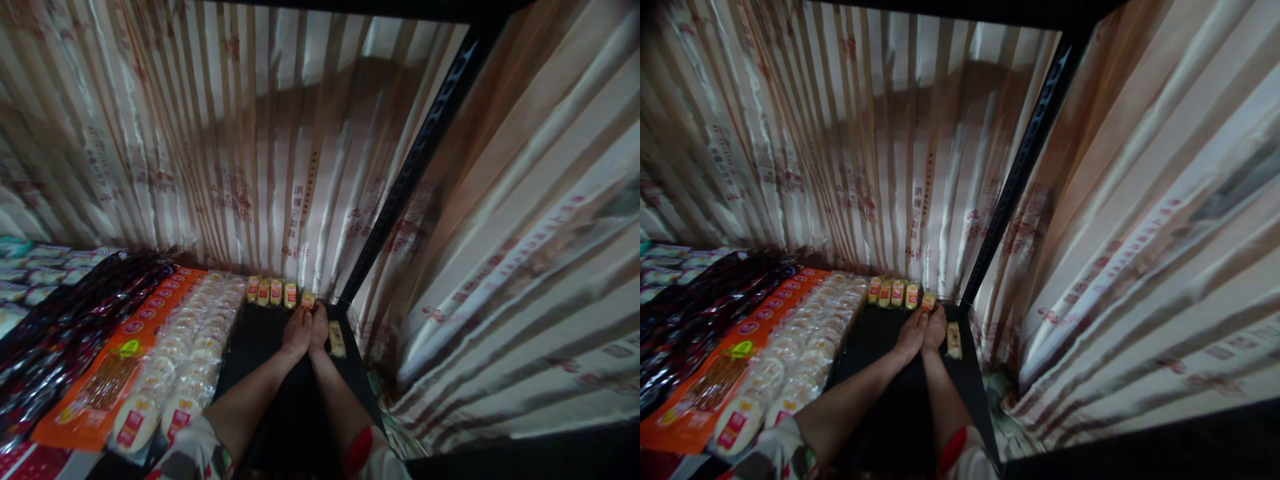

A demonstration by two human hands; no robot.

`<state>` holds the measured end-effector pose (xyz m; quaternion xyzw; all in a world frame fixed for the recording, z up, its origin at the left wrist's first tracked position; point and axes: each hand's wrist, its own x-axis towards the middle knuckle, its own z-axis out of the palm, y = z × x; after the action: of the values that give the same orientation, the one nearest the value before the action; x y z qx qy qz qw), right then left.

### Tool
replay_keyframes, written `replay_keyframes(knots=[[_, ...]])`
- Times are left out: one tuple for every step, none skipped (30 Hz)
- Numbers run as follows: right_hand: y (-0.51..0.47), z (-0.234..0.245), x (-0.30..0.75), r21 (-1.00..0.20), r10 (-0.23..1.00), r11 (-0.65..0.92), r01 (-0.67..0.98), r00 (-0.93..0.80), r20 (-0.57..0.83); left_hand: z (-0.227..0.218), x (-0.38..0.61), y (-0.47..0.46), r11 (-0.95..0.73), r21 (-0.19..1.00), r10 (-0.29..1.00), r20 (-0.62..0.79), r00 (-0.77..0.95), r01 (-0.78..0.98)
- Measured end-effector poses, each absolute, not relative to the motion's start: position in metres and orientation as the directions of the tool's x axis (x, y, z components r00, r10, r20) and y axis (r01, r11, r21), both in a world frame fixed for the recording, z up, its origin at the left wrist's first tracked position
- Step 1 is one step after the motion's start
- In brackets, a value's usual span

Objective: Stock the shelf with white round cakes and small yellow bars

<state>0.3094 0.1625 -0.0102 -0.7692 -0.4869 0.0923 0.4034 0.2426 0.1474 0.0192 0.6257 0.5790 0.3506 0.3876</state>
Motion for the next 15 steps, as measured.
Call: replay_keyframes(knots=[[0.165, -0.01, 0.311, -0.706, 0.825, -0.199, 0.679, 0.505, 0.254, 0.017, 0.245, 0.15, -0.038, 0.89, 0.997, 0.004, 0.076, 0.455], [0.168, -0.01, 0.312, -0.701, 0.829, -0.193, 0.686, 0.496, 0.257, 0.015, 0.247, 0.153, -0.044, 0.886, 0.998, 0.016, 0.066, 0.461], [0.171, -0.01, 0.313, -0.698, 0.835, -0.186, 0.691, 0.486, 0.258, 0.013, 0.249, 0.154, -0.049, 0.881, 0.998, 0.026, 0.055, 0.471], [0.173, -0.01, 0.314, -0.697, 0.842, -0.18, 0.694, 0.476, 0.255, 0.013, 0.25, 0.156, -0.054, 0.87, 0.998, 0.036, 0.047, 0.49], [0.176, -0.011, 0.316, -0.699, 0.849, -0.176, 0.693, 0.467, 0.248, 0.013, 0.251, 0.156, -0.06, 0.854, 0.998, 0.045, 0.041, 0.517], [0.179, -0.011, 0.317, -0.703, 0.854, -0.178, 0.688, 0.463, 0.237, 0.014, 0.25, 0.156, -0.07, 0.832, 0.998, 0.059, 0.039, 0.551], [0.181, -0.011, 0.318, -0.707, 0.857, -0.182, 0.684, 0.463, 0.226, 0.015, 0.249, 0.156, -0.086, 0.805, 0.996, 0.08, 0.037, 0.587], [0.184, -0.011, 0.319, -0.709, 0.858, -0.192, 0.679, 0.466, 0.215, 0.016, 0.247, 0.156, -0.104, 0.777, 0.994, 0.104, 0.036, 0.621], [0.186, -0.012, 0.32, -0.707, 0.857, -0.202, 0.678, 0.471, 0.207, 0.017, 0.245, 0.156, -0.123, 0.75, 0.991, 0.127, 0.042, 0.65], [0.187, -0.012, 0.32, -0.702, 0.857, -0.211, 0.681, 0.474, 0.202, 0.017, 0.242, 0.156, -0.142, 0.728, 0.988, 0.145, 0.051, 0.671], [0.189, -0.011, 0.32, -0.696, 0.857, -0.215, 0.685, 0.474, 0.202, 0.017, 0.239, 0.156, -0.158, 0.713, 0.985, 0.158, 0.063, 0.684], [0.19, -0.011, 0.32, -0.692, 0.857, -0.217, 0.688, 0.474, 0.202, 0.016, 0.237, 0.157, -0.172, 0.703, 0.983, 0.166, 0.076, 0.69], [0.191, -0.011, 0.32, -0.691, 0.857, -0.218, 0.689, 0.473, 0.201, 0.014, 0.235, 0.158, -0.185, 0.696, 0.981, 0.171, 0.091, 0.693], [0.192, -0.01, 0.319, -0.691, 0.857, -0.219, 0.689, 0.474, 0.201, 0.012, 0.233, 0.159, -0.194, 0.693, 0.98, 0.173, 0.101, 0.694], [0.193, -0.01, 0.319, -0.692, 0.858, -0.215, 0.689, 0.472, 0.203, 0.01, 0.232, 0.16, -0.2, 0.693, 0.979, 0.176, 0.107, 0.693]])
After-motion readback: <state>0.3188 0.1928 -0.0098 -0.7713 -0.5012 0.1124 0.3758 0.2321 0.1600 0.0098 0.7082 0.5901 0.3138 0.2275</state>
